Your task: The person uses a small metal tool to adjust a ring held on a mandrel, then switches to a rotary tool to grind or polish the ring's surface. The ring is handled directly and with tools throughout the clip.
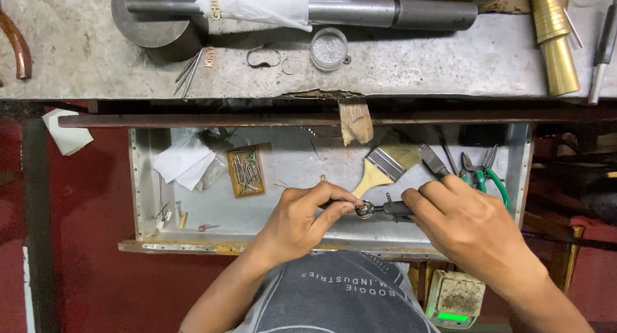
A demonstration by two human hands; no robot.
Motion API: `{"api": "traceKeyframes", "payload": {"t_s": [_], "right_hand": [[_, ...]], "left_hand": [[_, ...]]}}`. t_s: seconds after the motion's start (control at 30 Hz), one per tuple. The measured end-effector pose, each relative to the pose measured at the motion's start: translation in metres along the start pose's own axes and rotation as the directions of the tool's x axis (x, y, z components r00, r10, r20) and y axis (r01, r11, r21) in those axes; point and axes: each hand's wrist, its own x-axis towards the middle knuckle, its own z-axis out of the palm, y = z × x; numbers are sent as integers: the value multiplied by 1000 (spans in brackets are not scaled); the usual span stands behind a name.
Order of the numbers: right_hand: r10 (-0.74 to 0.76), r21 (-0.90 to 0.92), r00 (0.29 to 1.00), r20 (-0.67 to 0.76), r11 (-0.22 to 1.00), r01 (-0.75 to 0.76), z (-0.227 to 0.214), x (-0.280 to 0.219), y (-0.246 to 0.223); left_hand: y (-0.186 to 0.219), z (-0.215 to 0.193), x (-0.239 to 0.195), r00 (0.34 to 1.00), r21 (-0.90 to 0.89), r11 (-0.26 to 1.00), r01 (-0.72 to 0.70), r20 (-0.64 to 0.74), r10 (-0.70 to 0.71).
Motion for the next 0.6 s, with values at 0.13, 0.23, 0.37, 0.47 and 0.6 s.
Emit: {"api": "traceKeyframes", "payload": {"t_s": [0.13, 0.23, 0.37, 0.47, 0.6], "right_hand": [[-7, -46, 996, -92, 999, 3, -12, 3, -2], [-30, 32, 975, -220, 999, 37, -32, 12, -8], [-4, 203, 930, -367, 976, 84, -58, 25, -22], [11, 266, 889, -458, 956, 125, -70, 24, -26], [121, 432, 949, -292, 902, 18, -103, 22, -28]], "left_hand": [[11, 9, 3, 983, 4, 989, -148, -108, 147], [10, 21, 8, 922, -36, 940, -339, -209, 325], [9, 52, 24, 763, -202, 777, -596, -445, 469], [28, 57, 42, 575, -10, 745, -667, -644, 505], [51, 57, 61, 468, -53, 646, -761, -734, 491]]}}
